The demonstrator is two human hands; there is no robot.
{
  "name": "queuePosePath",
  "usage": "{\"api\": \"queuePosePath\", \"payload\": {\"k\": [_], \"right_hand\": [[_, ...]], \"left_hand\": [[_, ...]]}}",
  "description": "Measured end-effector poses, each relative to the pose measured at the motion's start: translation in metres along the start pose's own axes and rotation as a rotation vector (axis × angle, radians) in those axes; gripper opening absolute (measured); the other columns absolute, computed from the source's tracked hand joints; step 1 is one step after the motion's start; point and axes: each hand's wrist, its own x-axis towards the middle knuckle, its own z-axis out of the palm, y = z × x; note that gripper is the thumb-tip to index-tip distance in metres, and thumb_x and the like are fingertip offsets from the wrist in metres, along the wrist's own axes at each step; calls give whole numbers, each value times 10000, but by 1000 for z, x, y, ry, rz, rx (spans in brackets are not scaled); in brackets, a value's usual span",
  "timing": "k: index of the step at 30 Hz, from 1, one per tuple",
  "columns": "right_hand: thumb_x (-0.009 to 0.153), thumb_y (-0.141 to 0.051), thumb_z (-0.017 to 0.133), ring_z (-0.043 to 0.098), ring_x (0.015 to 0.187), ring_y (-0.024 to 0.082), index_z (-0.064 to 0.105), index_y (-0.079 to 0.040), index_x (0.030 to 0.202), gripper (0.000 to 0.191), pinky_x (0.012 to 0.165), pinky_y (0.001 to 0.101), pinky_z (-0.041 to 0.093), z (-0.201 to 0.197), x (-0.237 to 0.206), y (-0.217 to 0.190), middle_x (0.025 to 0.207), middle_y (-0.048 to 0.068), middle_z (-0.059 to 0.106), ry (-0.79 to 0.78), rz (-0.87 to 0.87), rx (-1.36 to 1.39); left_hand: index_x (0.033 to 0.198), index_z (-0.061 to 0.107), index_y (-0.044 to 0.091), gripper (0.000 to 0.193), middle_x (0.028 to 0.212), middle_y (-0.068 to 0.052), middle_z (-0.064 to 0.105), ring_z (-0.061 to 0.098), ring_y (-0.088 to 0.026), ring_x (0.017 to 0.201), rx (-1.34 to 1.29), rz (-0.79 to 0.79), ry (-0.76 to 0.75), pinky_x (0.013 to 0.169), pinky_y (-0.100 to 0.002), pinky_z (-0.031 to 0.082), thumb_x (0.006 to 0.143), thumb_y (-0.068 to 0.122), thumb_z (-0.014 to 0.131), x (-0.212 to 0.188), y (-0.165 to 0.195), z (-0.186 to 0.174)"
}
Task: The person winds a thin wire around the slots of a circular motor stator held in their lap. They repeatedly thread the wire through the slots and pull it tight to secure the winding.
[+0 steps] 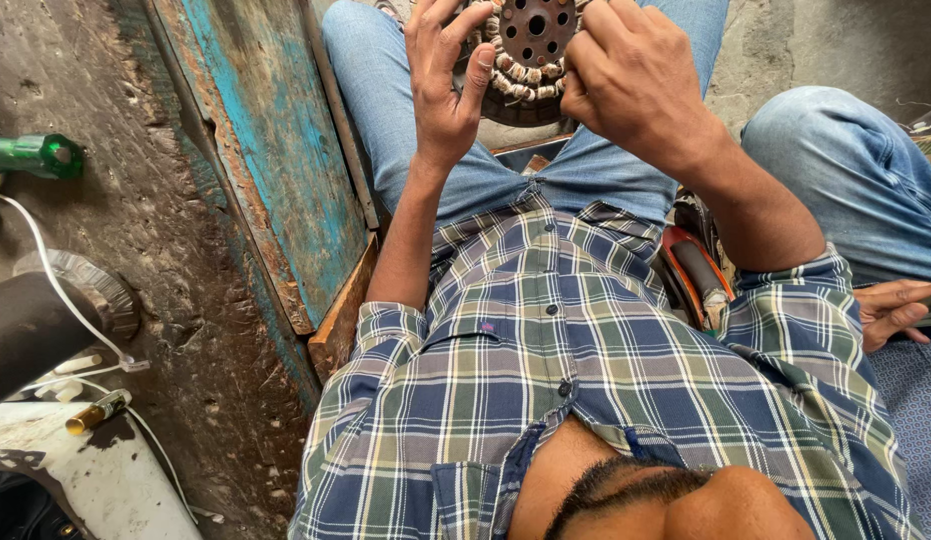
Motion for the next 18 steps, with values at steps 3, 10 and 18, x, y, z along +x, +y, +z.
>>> {"api": "queuePosePath", "payload": {"k": [3,10,18], "right_hand": [[903,-94,695,553,957,244,548,-32,963,171,794,370,463,11,-13,5,1015,112,507,79,13,30],[945,-72,697,540,918,240,583,-35,965,122,813,393,476,46,-44,-1,979,103,507,220,114,259],[1110,-181,780,621,1003,237,725,-19,1167,180,832,378,520,23,-45,4,1103,102,623,358,204,483]], "left_hand": [[1357,674,223,345,1488,-15,567,370,-222,1483,-8,8,-4,1295,-423,322,1077,412,606,3,5,-2],[1347,676,212,328,1452,-23,577,393,-243,1502,-25,22,-11,1259,-412,356,1079,394,625,10,15,-5],[1345,680,210,339,1445,-23,580,397,-239,1499,-14,19,3,1259,-418,349,1068,399,627,14,19,-6]]}}
